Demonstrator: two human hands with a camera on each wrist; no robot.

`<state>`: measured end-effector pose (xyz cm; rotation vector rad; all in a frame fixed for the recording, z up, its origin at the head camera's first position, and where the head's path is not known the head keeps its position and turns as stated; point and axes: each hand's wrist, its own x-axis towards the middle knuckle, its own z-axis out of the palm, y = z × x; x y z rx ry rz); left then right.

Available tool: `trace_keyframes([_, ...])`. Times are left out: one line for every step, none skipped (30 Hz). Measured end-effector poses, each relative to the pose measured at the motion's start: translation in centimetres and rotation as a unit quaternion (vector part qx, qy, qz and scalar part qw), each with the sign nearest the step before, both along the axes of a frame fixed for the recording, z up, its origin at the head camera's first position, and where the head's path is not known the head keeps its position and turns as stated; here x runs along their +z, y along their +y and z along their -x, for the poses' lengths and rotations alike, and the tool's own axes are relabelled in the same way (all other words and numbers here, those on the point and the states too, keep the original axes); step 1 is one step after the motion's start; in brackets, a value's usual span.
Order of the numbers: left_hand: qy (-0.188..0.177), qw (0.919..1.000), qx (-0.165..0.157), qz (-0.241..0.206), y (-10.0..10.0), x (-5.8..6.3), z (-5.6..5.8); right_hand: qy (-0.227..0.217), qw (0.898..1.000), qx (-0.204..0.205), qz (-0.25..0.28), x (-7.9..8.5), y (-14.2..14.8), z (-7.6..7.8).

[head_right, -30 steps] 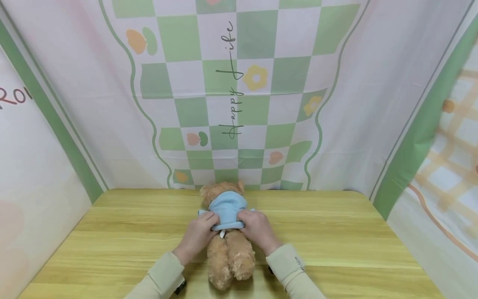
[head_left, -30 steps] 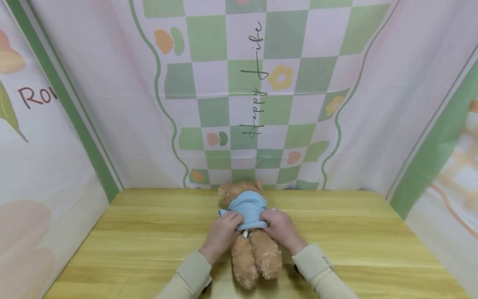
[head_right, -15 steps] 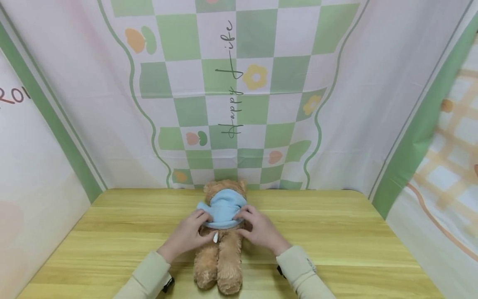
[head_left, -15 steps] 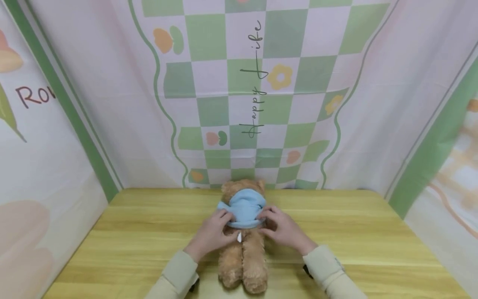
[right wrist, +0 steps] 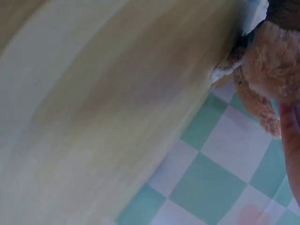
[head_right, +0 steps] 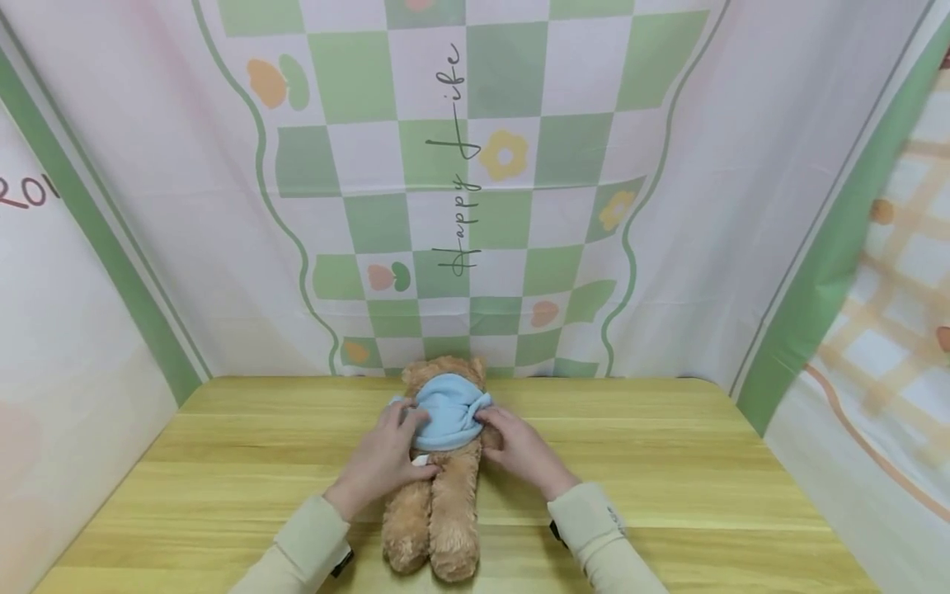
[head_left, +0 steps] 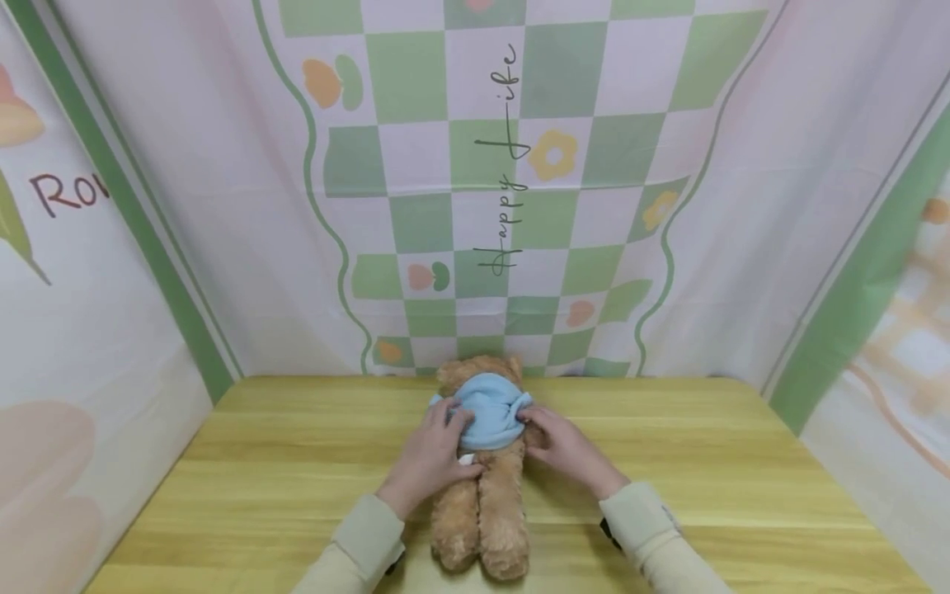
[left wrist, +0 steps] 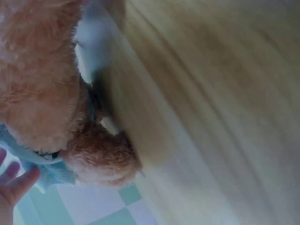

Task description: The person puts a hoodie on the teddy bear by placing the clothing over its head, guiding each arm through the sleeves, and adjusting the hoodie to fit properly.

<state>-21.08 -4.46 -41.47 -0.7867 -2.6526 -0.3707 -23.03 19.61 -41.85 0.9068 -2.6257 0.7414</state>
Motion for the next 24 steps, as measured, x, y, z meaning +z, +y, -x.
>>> trace_keyframes([0.000, 1.0000, -0.006, 0.004, 0.1, 0.0, 0.0, -0.009, 1.000, -0.006, 0.004, -0.1, -0.1, 0.0])
trace_keyframes([0.000, 0.9999, -0.011, 0.009, 0.1, 0.1, 0.0, -0.020, 1.000, -0.010, 0.009, -0.1, -0.2, 0.1])
trace_keyframes([0.002, 0.9997, -0.016, 0.018, 0.2, 0.0, 0.1, -0.030, 0.999, -0.014, 0.017, -0.1, -0.4, 0.1])
trace_keyframes([0.003, 0.9995, -0.021, 0.025, 0.3, 0.0, 0.1, -0.036, 0.999, -0.019, 0.024, -0.2, -0.5, 0.1])
trace_keyframes([0.007, 0.9992, -0.025, 0.030, 0.3, -0.1, 0.1, -0.043, 0.998, -0.022, 0.036, -0.3, -0.6, 0.1])
trace_keyframes([0.014, 0.9990, -0.027, 0.033, 0.4, -0.1, 0.1, -0.050, 0.997, -0.024, 0.047, -0.4, -0.7, 0.1])
trace_keyframes([0.023, 0.9988, -0.028, 0.033, 0.4, -0.2, 0.1, -0.054, 0.997, -0.026, 0.058, -0.5, -0.8, 0.1])
trace_keyframes([0.030, 0.9986, -0.028, 0.033, 0.5, -0.3, 0.1, -0.061, 0.996, -0.027, 0.065, -0.5, -0.9, 0.1])
trace_keyframes([0.041, 0.9982, -0.028, 0.032, 0.5, -0.4, 0.1, -0.065, 0.995, -0.029, 0.069, -0.5, -0.9, 0.1])
trace_keyframes([0.048, 0.9980, -0.029, 0.030, 0.5, -0.4, 0.1, -0.068, 0.995, -0.030, 0.072, -0.5, -1.0, 0.1])
trace_keyframes([0.057, 0.9975, -0.029, 0.029, 0.5, -0.5, 0.1, -0.070, 0.994, -0.030, 0.074, -0.5, -1.0, 0.1])
trace_keyframes([0.064, 0.9971, -0.030, 0.027, 0.5, -0.6, 0.1, -0.073, 0.994, -0.029, 0.075, -0.5, -1.0, 0.1])
trace_keyframes([0.071, 0.9967, -0.032, 0.025, 0.5, -0.6, 0.1, -0.075, 0.994, -0.028, 0.075, -0.5, -1.0, 0.1])
trace_keyframes([0.077, 0.9962, -0.033, 0.024, 0.5, -0.6, 0.1, -0.077, 0.994, -0.026, 0.074, -0.5, -1.0, 0.1])
trace_keyframes([0.083, 0.9957, -0.034, 0.022, 0.5, -0.7, 0.2, -0.074, 0.994, -0.023, 0.075, -0.5, -1.0, 0.1])
trace_keyframes([0.088, 0.9953, -0.035, 0.021, 0.5, -0.8, 0.2, -0.071, 0.994, -0.019, 0.076, -0.5, -1.0, 0.2])
trace_keyframes([0.094, 0.9948, -0.035, 0.019, 0.5, -0.8, 0.2, -0.066, 0.995, -0.016, 0.078, -0.5, -1.1, 0.2])
trace_keyframes([0.099, 0.9943, -0.035, 0.016, 0.5, -0.8, 0.2, -0.062, 0.995, -0.014, 0.080, -0.5, -1.1, 0.2])
trace_keyframes([0.103, 0.9940, -0.035, 0.015, 0.5, -0.9, 0.2, -0.059, 0.995, -0.013, 0.081, -0.5, -1.2, 0.2])
trace_keyframes([0.105, 0.9938, -0.034, 0.014, 0.5, -0.9, 0.2, -0.057, 0.995, -0.014, 0.085, -0.5, -1.3, 0.3])
trace_keyframes([0.107, 0.9937, -0.032, 0.012, 0.5, -1.0, 0.2, -0.055, 0.995, -0.018, 0.087, -0.4, -1.5, 0.3])
trace_keyframes([0.107, 0.9937, -0.032, 0.010, 0.5, -1.0, 0.2, -0.056, 0.994, -0.021, 0.090, -0.4, -1.6, 0.3])
trace_keyframes([0.104, 0.9940, -0.031, 0.005, 0.5, -1.0, 0.2, -0.055, 0.994, -0.027, 0.093, -0.4, -1.8, 0.3])
trace_keyframes([0.100, 0.9945, -0.030, -0.002, 0.4, -1.0, 0.2, -0.057, 0.993, -0.035, 0.096, -0.4, -1.9, 0.3])
